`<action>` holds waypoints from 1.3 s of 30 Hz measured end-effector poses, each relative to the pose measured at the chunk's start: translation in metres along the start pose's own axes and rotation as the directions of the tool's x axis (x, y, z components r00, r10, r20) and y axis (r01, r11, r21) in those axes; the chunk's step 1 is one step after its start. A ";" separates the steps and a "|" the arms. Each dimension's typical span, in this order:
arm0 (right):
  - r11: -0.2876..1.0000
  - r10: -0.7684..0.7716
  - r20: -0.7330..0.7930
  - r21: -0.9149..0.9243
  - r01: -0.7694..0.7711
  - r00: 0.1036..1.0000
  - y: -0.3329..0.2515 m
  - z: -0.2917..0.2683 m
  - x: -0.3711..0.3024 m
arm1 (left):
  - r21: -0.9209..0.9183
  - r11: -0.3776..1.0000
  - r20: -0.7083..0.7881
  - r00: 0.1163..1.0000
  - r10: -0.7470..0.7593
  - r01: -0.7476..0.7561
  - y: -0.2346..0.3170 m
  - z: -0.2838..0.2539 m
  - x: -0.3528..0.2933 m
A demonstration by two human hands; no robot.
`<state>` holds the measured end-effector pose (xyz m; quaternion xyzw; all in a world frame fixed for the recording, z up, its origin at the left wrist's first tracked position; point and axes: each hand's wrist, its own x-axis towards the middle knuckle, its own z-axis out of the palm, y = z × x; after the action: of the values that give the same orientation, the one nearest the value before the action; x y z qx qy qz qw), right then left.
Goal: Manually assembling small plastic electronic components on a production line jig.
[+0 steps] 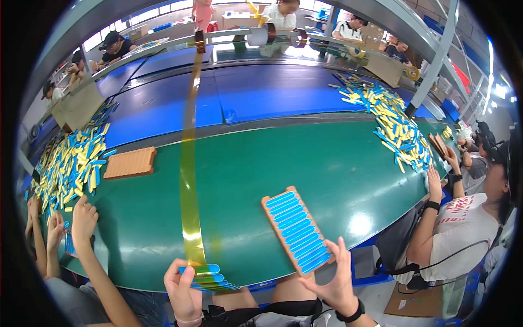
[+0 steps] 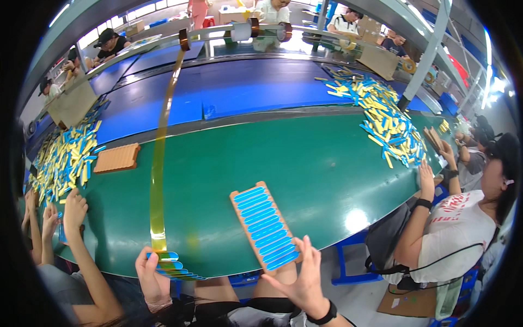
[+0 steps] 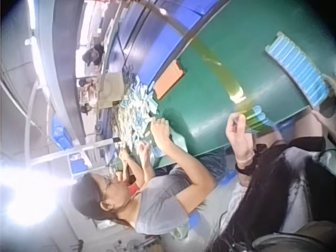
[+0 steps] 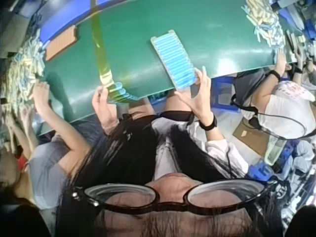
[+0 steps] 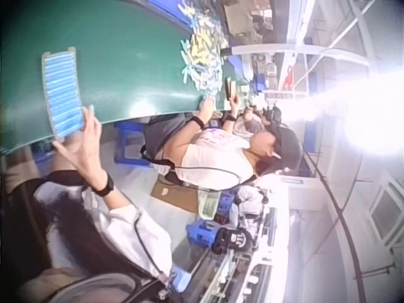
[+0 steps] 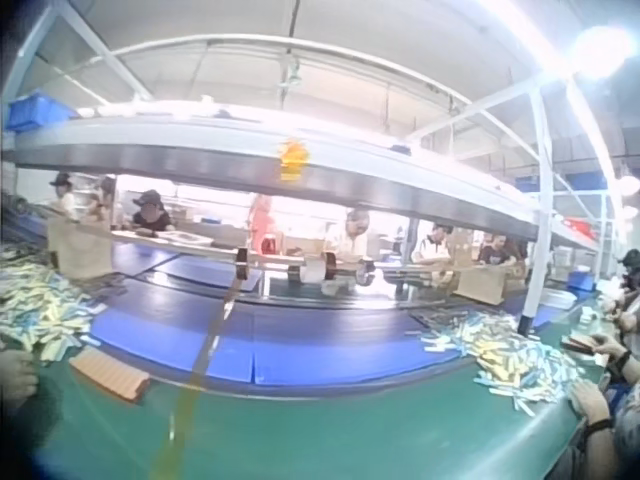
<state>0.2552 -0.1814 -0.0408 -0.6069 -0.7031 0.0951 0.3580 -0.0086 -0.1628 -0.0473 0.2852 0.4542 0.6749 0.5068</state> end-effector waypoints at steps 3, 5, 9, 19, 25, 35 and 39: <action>0.997 -0.059 -0.015 0.048 0.060 0.998 -0.027 0.025 -0.002 | -0.036 0.997 -0.017 0.998 -0.063 0.063 0.023 0.001 -0.001; 0.994 -0.063 -0.021 0.084 0.064 0.998 -0.044 0.041 -0.001 | -0.132 0.985 0.029 0.994 -0.109 0.112 0.032 0.000 -0.003; 0.994 -0.018 0.007 0.111 0.017 1.000 -0.075 0.069 0.005 | -0.248 0.957 0.081 0.987 -0.137 0.153 0.031 -0.010 -0.003; 0.609 -0.124 0.409 0.751 -0.256 0.904 -0.089 0.048 0.065 | 0.001 0.996 0.201 0.976 -0.086 0.088 0.028 0.034 -0.005; 0.349 -0.040 0.494 0.821 -0.451 0.868 -0.068 0.045 0.052 | 0.049 0.998 0.215 0.977 0.015 -0.026 0.012 0.054 -0.021; 0.585 -0.117 0.578 0.697 -0.414 0.808 -0.019 0.019 -0.016 | 0.542 0.766 0.535 0.845 0.001 -0.345 -0.011 0.031 -0.062; 0.534 -0.079 0.511 0.747 -0.397 0.856 -0.023 0.015 -0.007 | 0.911 0.119 0.325 0.864 0.385 -0.395 -0.002 0.045 -0.032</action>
<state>0.2279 -0.1892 -0.0414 -0.3824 -0.5774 0.5990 0.4019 0.0402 -0.1787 -0.0275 0.6440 0.6752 0.3585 0.0310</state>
